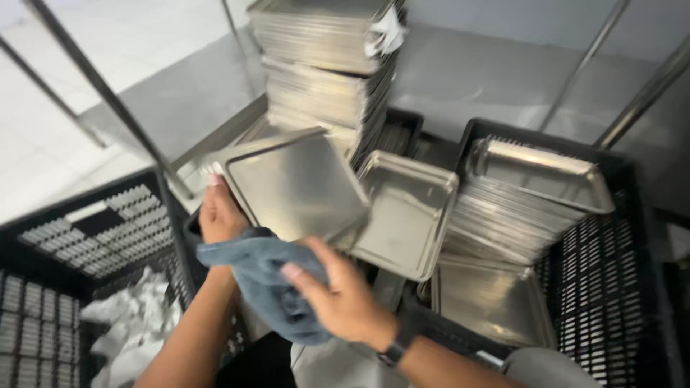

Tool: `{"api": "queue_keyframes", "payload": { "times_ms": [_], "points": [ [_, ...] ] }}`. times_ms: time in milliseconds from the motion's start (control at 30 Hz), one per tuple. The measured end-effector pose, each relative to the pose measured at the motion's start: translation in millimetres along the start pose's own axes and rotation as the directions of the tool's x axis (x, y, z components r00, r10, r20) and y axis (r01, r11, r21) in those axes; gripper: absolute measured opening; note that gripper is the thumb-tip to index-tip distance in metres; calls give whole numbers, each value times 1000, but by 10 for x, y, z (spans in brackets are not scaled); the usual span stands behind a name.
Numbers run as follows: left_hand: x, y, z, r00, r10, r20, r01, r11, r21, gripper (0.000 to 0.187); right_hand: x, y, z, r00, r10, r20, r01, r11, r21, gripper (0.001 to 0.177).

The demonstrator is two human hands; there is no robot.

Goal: The person wipes multiple stainless steel trays with a blue cloth, one at a time, in a commercial kitchen setting. The trays are taken from a stack, wiped on both sides, and placed into a black plastic crate.

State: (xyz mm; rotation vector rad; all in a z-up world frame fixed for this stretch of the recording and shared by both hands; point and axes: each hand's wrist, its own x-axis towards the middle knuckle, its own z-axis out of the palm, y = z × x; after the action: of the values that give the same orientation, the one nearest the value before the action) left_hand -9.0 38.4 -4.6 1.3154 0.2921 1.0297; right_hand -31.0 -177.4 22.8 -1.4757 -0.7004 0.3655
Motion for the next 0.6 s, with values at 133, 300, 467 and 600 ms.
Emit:
{"api": "queue_keyframes", "payload": {
  "times_ms": [133, 300, 467, 600],
  "points": [
    [-267, 574, 418, 913, 381, 148, -405, 894, 193, 30, 322, -433, -674, 940, 237, -247, -18, 754, 657, 59],
    [-850, 1106, 1014, 279, 420, 864, -899, 431, 80, 11, 253, -760, -1374, 954, 75, -291, 100, 834, 542, 54],
    [-826, 1137, 1134, 447, 296, 844, -852, 429, 301, 35, 172, -121, -1934, 945, 212, -248, -20, 797, 604, 50],
    [-550, 816, 900, 936, 53, 348, -246, 805, 540, 60, 54, -11, -2122, 895, 399, -202, -205, 767, 608, 48]
  ]
}}
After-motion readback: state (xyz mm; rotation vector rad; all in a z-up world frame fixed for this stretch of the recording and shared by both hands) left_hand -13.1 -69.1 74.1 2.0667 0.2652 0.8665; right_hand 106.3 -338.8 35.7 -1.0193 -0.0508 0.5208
